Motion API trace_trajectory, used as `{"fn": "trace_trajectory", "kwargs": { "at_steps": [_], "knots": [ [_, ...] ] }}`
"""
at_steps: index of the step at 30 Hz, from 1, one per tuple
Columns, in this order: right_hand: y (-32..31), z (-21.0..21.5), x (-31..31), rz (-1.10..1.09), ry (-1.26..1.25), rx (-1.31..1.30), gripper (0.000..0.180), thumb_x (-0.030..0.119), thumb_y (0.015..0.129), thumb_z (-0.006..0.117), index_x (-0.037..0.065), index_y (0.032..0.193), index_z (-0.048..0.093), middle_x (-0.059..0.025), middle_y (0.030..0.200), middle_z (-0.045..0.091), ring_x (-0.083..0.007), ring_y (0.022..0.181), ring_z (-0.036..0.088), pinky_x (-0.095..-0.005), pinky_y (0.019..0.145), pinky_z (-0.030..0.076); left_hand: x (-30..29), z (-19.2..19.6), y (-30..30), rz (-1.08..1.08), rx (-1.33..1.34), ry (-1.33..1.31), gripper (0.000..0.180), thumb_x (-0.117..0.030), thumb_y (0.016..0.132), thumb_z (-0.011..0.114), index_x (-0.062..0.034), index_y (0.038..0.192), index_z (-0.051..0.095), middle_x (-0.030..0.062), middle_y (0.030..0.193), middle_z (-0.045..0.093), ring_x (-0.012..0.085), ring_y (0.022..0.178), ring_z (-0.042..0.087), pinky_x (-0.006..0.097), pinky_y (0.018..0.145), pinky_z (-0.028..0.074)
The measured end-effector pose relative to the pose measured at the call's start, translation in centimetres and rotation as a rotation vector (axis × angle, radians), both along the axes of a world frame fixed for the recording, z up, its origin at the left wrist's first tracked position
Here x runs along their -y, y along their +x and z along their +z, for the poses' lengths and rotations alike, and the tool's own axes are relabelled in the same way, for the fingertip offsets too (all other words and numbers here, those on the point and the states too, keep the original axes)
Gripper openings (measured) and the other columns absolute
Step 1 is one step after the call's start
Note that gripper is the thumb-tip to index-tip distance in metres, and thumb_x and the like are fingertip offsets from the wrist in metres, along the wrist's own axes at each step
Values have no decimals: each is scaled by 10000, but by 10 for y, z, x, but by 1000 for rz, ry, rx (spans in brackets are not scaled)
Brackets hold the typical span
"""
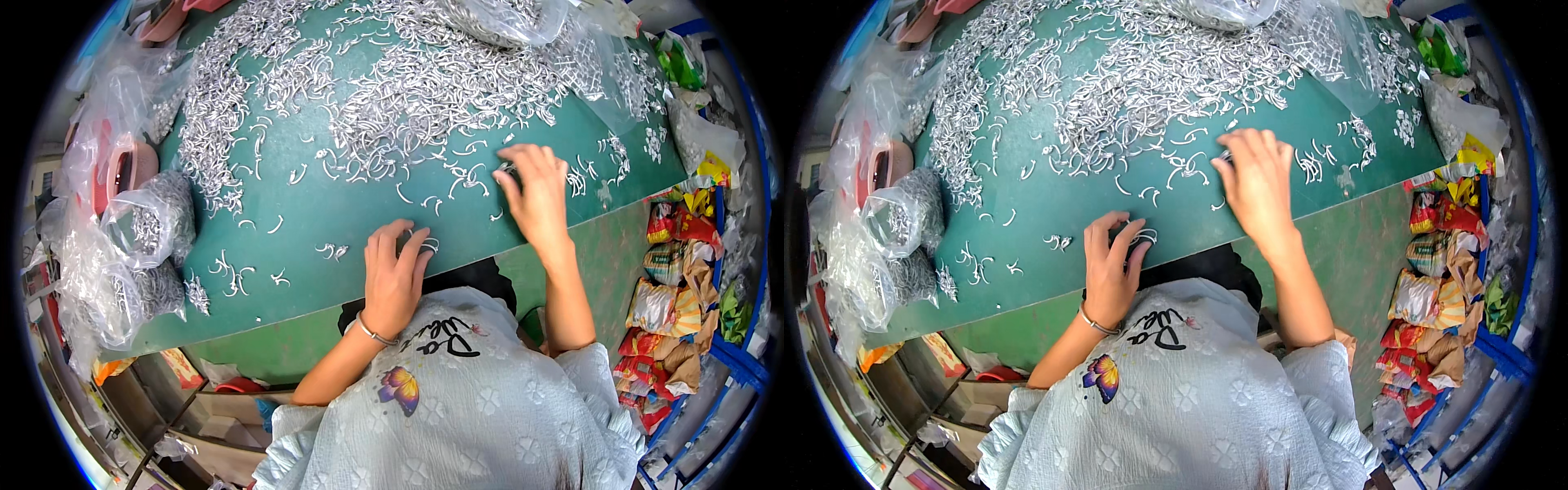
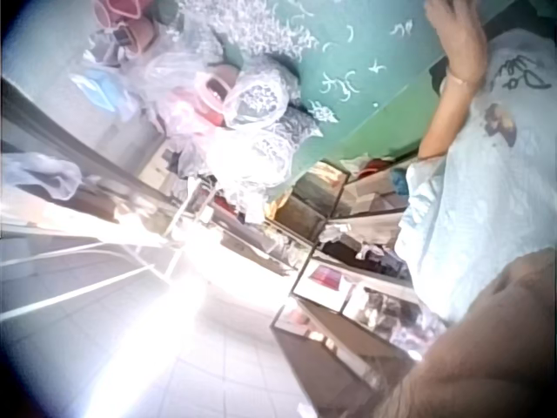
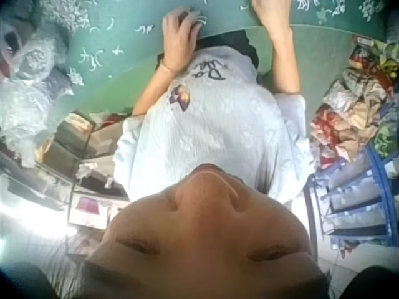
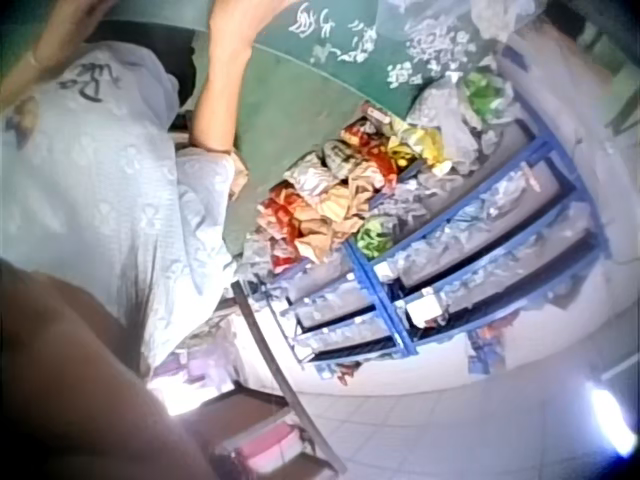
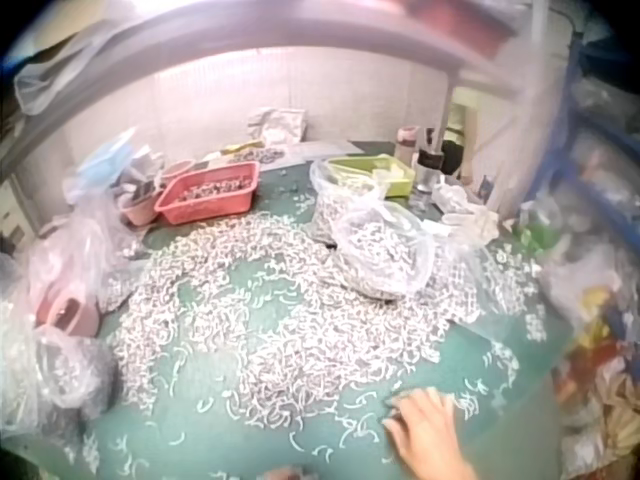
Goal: The person sorts small curved metal components on a green worktable by hand, picking individual pieces from a large pile and grouping them together.
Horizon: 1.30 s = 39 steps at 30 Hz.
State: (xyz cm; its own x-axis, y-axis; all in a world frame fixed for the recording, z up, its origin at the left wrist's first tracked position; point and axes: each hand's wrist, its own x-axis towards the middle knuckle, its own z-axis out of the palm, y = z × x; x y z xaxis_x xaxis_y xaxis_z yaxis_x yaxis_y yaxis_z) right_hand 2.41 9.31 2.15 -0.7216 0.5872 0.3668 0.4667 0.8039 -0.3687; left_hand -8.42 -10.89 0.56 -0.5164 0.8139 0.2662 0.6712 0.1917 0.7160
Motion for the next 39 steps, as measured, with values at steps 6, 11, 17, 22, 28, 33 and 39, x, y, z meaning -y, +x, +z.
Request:
{"fn": "trace_trajectory", "kwargs": {
  "at_steps": [6, 11, 17, 22, 28, 33, 39],
  "knots": [
    [4, 0, -9, 30, -8, 107, 216, 71, 777, 710, 71, 982, 641, -62, 985, 579, -260, 952, 520, -391, 829, 361, 6, -13, -6, -125, -61, -16, 326, 43, 788, 680, -24, 1104, 635, 142, 1166, 556, 328, 1028, 541, 410, 861, 460],
    [-11, -6, -5, 163, 28, 79, 138, 52, 788, 688, 60, 904, 613, -61, 977, 569, -258, 938, 510, -393, 828, 365, 1, -8, -1, -56, 130, -15, 450, 41, 774, 716, -23, 1202, 593, 167, 1217, 529, 347, 1052, 545, 419, 902, 461],
    [-3, 4, 10, 62, -40, -46, 69, 25, 827, 640, 57, 849, 583, -82, 849, 587, -278, 848, 526, -396, 765, 356, 15, -4, -2, 24, 81, -32, 612, 9, 730, 781, -20, 1286, 530, 181, 1256, 508, 369, 1124, 518, 415, 942, 451],
    [-14, -4, 69, 290, -162, 37, 84, 44, 809, 658, 41, 843, 581, -87, 894, 577, -277, 839, 513, -388, 757, 356, 10, -2, 1, -16, 9, -35, 555, -42, 734, 767, -46, 1252, 569, 152, 1281, 513, 356, 1158, 497, 437, 974, 403],
    [-20, 5, 41, 316, -278, -33, 161, 44, 794, 683, 57, 941, 621, -93, 1060, 568, -287, 1023, 508, -395, 851, 392, 5, -7, 0, -161, -121, -62, 360, -54, 781, 704, -62, 1133, 628, 75, 1216, 567, 300, 1132, 520, 429, 922, 372],
    [-13, -1, 32, 374, -151, 111, 193, 43, 779, 695, 48, 953, 611, -86, 1120, 551, -283, 1053, 497, -395, 848, 383, 10, -12, -2, -148, -65, -23, 267, -31, 777, 703, -51, 1036, 640, 73, 1110, 595, 285, 1081, 550, 416, 884, 387],
    [-59, -11, 51, 399, -144, -51, 147, 93, 782, 701, 58, 890, 607, -75, 920, 552, -275, 923, 510, -393, 767, 382, 9, -10, -2, -125, -41, 17, 255, -3, 763, 706, -44, 1006, 641, 80, 1063, 599, 288, 1063, 557, 396, 870, 399]
  ]
}}
